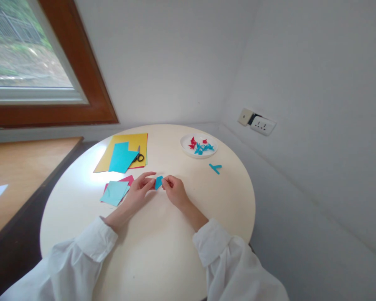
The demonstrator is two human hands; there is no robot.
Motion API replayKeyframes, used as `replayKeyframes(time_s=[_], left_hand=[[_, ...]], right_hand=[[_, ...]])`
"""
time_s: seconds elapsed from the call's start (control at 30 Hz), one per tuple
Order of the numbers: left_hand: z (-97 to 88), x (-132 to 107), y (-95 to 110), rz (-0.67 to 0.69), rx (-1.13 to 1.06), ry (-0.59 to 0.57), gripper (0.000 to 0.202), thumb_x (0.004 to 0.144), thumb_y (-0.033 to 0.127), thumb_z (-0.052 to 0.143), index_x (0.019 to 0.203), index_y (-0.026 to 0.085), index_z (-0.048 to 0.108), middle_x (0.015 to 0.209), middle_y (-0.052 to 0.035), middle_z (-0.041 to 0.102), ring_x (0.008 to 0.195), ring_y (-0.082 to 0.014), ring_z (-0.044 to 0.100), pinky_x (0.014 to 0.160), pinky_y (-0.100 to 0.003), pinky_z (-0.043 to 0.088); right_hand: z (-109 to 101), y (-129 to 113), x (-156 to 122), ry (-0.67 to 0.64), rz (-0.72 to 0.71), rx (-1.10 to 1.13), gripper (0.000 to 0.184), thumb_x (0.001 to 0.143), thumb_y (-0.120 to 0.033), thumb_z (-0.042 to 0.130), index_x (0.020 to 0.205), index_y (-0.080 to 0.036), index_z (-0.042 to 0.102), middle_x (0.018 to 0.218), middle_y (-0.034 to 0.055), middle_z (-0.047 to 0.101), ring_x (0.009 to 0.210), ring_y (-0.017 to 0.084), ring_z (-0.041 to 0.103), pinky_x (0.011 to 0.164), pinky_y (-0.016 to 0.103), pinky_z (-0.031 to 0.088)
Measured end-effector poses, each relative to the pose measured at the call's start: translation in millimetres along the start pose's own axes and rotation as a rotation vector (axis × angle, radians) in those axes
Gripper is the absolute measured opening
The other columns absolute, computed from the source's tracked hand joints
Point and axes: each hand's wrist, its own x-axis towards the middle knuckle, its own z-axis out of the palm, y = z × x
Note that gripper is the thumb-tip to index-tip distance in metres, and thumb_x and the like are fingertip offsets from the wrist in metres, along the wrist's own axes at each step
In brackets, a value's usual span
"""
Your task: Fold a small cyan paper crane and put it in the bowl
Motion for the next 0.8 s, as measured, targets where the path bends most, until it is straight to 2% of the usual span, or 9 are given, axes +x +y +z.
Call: replayKeyframes(time_s=[0.1,0.27,0.53,0.8], left_hand=[[-1.0,-1,4,0.020,-0.025,-0.002,0.038,0.074,0.032,0.056,0.109,0.017,0.055,0.082,-0.0040,0.066,0.076,-0.0149,0.060,0.070,-0.028,0.047],[-2.1,-1,7,0.052,0.041,-0.009,0.029,0.072,0.030,0.058,0.096,0.014,0.063,0.097,-0.0085,0.067,0.087,-0.0177,0.061,0.079,-0.030,0.047],[-1.5,-2,12,0.063,0.048,-0.036,0.024,0.072,0.029,0.059,0.088,0.013,0.065,0.091,-0.0086,0.069,0.084,-0.0180,0.062,0.076,-0.029,0.049],[-2.5,-1,5,0.073,-0.043,-0.079,0.027,0.071,0.031,0.063,0.091,0.013,0.063,0.093,-0.0095,0.068,0.083,-0.0183,0.061,0.077,-0.031,0.049]], right_hand=[[0,-1,-1,-0.019,0.006,-0.002,0.025,0.073,-0.039,0.050,0.058,-0.019,0.049,0.053,-0.0032,0.047,0.050,0.010,0.042,0.051,0.024,0.034],[0,-4,-2,-0.023,0.022,0.008,0.026,0.072,-0.040,0.051,0.057,-0.019,0.050,0.052,-0.0029,0.048,0.051,0.011,0.042,0.052,0.025,0.034],[0,-6,-1,-0.015,0.038,0.053,0.027,0.070,-0.040,0.053,0.053,-0.020,0.048,0.050,-0.0040,0.046,0.050,0.010,0.040,0.052,0.025,0.033],[-2,-6,0,-0.073,0.135,0.241,0.027,0.067,-0.042,0.058,0.055,-0.018,0.053,0.050,-0.0030,0.049,0.050,0.010,0.042,0.052,0.026,0.033]])
